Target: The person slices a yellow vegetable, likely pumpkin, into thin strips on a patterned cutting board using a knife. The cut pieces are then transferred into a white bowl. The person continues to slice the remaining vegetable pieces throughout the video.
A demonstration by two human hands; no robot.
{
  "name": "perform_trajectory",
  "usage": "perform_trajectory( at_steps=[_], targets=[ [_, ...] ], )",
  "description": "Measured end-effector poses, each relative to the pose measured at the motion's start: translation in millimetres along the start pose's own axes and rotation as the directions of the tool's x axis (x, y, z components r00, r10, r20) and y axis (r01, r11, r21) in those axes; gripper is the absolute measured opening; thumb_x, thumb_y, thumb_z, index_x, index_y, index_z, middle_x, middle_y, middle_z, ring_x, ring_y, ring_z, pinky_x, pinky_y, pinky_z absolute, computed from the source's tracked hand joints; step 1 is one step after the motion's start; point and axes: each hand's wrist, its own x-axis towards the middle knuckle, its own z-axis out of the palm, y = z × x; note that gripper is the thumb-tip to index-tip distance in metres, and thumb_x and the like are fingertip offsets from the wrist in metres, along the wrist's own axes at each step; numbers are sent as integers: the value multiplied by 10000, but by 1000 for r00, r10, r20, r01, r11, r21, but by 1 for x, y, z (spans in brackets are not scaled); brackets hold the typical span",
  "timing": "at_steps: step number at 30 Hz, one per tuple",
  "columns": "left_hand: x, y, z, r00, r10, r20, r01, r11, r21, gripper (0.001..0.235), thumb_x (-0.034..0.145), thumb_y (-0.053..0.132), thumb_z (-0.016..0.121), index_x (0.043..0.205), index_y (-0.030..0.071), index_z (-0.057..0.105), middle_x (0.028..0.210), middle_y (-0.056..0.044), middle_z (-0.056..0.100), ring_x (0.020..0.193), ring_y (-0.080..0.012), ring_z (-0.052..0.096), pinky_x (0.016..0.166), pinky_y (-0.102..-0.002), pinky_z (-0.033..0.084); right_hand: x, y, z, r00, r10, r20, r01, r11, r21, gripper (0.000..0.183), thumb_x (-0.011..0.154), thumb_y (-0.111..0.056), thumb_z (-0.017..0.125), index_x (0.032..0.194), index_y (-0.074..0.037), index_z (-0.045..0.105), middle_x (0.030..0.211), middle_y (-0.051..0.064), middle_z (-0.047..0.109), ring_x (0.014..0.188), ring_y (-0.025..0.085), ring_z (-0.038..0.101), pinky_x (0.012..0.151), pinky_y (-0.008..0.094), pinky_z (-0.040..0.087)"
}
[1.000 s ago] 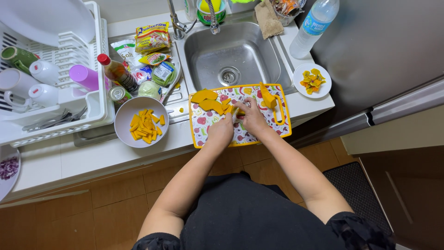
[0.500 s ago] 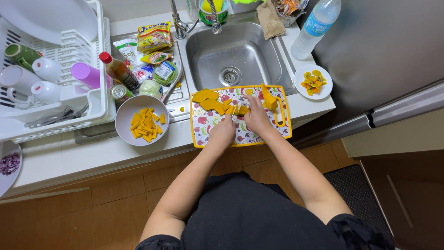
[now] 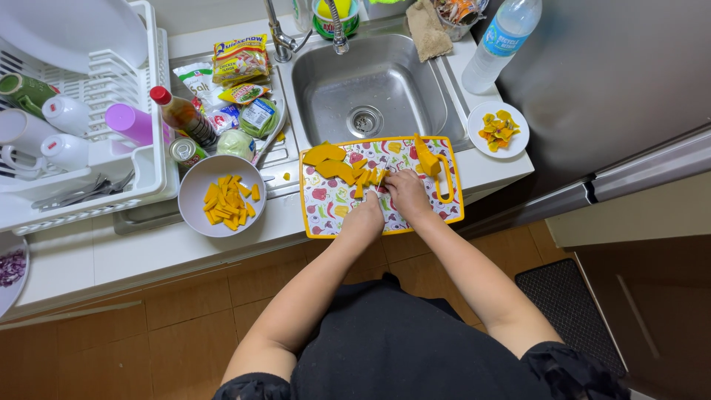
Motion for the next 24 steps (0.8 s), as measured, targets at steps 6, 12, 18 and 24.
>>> perform_trajectory(
  at_steps=[6, 12, 18, 24],
  targets=[
    [12, 2, 6, 999, -39, 38, 38, 999, 20, 255, 992, 139, 382, 1175, -24, 453, 946, -341, 704, 895, -491, 713, 804, -582, 551, -1, -7, -6, 998, 43, 44, -43, 999, -7, 133, 844, -108, 743, 956, -43, 774, 968, 137, 728, 998, 354, 638, 920, 451, 510],
    [26, -8, 22, 999, 34, -8, -34, 996, 78, 280, 977, 131, 382, 1205, -12, 458, 984, -323, 705, 878, -477, 726, 770, -590, 560, 0, -10, -7, 999, -33, 19, 33, 999, 1, 150, 847, -88, 738, 988, -50, 774, 1017, 133, 738, 1027, 367, 635, 937, 464, 500],
    [30, -7, -8, 999, 32, 32, -34, 997, 64, 249, 1001, 188, 438, 1166, 7, 480, 960, -329, 701, 896, -493, 706, 811, -601, 541, -15, 20, 22, 997, -15, -74, 18, 999, 34, 205, 809, -111, 772, 989, -16, 754, 1085, 188, 680, 1066, 375, 629, 946, 450, 512],
    [5, 20, -36, 997, 19, 81, -23, 998, 53, 277, 920, 142, 490, 1140, -23, 464, 967, -345, 693, 924, -519, 687, 825, -602, 536, -11, -8, 3, 986, 153, -67, -153, 988, 6, 124, 856, -92, 750, 965, -35, 766, 971, 121, 674, 1011, 337, 627, 891, 423, 524]
  ],
)
